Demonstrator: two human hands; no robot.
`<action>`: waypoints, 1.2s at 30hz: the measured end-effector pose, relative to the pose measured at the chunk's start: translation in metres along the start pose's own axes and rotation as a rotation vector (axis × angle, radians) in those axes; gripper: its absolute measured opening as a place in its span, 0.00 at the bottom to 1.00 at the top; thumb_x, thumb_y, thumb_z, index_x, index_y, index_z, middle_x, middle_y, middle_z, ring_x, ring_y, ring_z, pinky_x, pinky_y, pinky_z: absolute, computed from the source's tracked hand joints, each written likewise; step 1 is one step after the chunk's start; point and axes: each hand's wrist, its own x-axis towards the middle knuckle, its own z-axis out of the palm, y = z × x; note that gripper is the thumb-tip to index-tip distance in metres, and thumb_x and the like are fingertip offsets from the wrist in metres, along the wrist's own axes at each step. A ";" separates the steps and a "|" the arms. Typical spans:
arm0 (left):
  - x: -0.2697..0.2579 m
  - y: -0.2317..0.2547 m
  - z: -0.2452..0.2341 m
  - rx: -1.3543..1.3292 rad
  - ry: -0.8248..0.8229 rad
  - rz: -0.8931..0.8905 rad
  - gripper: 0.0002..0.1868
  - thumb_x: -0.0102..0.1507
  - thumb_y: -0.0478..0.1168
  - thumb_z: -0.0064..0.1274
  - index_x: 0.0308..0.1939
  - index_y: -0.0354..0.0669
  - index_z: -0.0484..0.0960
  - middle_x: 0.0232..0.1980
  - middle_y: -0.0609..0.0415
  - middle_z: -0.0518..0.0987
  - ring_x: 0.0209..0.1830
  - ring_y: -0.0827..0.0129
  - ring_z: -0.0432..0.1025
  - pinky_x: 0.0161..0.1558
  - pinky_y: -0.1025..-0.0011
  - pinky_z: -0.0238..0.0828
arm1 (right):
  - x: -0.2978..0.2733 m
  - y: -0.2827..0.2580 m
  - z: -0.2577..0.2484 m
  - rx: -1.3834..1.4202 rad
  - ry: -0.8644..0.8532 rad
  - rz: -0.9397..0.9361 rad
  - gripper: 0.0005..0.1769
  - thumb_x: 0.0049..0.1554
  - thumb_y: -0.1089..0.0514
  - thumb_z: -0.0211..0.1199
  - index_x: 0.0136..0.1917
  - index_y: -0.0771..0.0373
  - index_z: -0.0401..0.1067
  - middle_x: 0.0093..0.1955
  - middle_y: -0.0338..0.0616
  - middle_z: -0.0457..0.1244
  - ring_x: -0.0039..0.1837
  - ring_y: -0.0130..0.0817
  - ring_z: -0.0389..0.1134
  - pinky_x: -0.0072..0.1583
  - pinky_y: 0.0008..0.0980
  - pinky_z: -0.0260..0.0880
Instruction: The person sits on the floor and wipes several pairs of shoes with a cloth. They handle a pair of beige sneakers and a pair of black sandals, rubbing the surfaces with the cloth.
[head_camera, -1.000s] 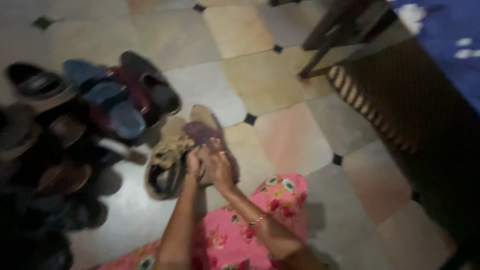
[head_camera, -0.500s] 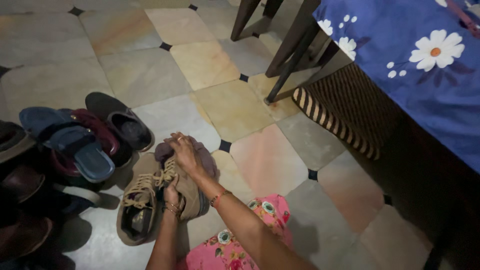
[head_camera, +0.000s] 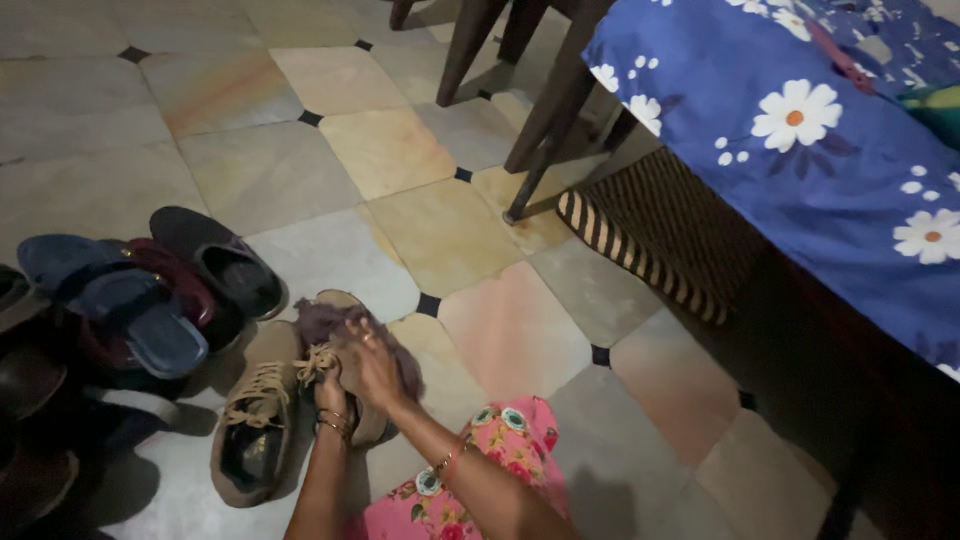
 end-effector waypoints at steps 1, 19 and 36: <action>0.000 0.000 0.003 0.115 0.010 0.046 0.25 0.68 0.53 0.57 0.44 0.28 0.84 0.38 0.53 0.76 0.33 0.67 0.68 0.34 0.64 0.65 | -0.013 0.001 -0.005 -0.034 -0.025 0.021 0.22 0.54 0.68 0.60 0.62 0.59 0.74 0.78 0.54 0.57 0.81 0.54 0.53 0.76 0.44 0.56; -0.007 -0.025 0.033 1.225 -0.255 0.353 0.34 0.69 0.65 0.46 0.48 0.33 0.84 0.46 0.28 0.81 0.50 0.34 0.75 0.50 0.48 0.71 | 0.012 -0.058 -0.131 0.219 0.255 0.213 0.29 0.55 0.73 0.50 0.66 0.53 0.73 0.65 0.52 0.66 0.69 0.46 0.67 0.68 0.35 0.64; -0.002 -0.071 0.093 1.798 -0.085 1.048 0.19 0.59 0.50 0.50 0.51 0.50 0.84 0.48 0.48 0.84 0.46 0.59 0.79 0.42 0.62 0.76 | 0.060 -0.004 -0.066 -0.211 -0.829 -0.337 0.19 0.42 0.57 0.60 0.48 0.49 0.81 0.49 0.45 0.73 0.53 0.48 0.73 0.53 0.46 0.73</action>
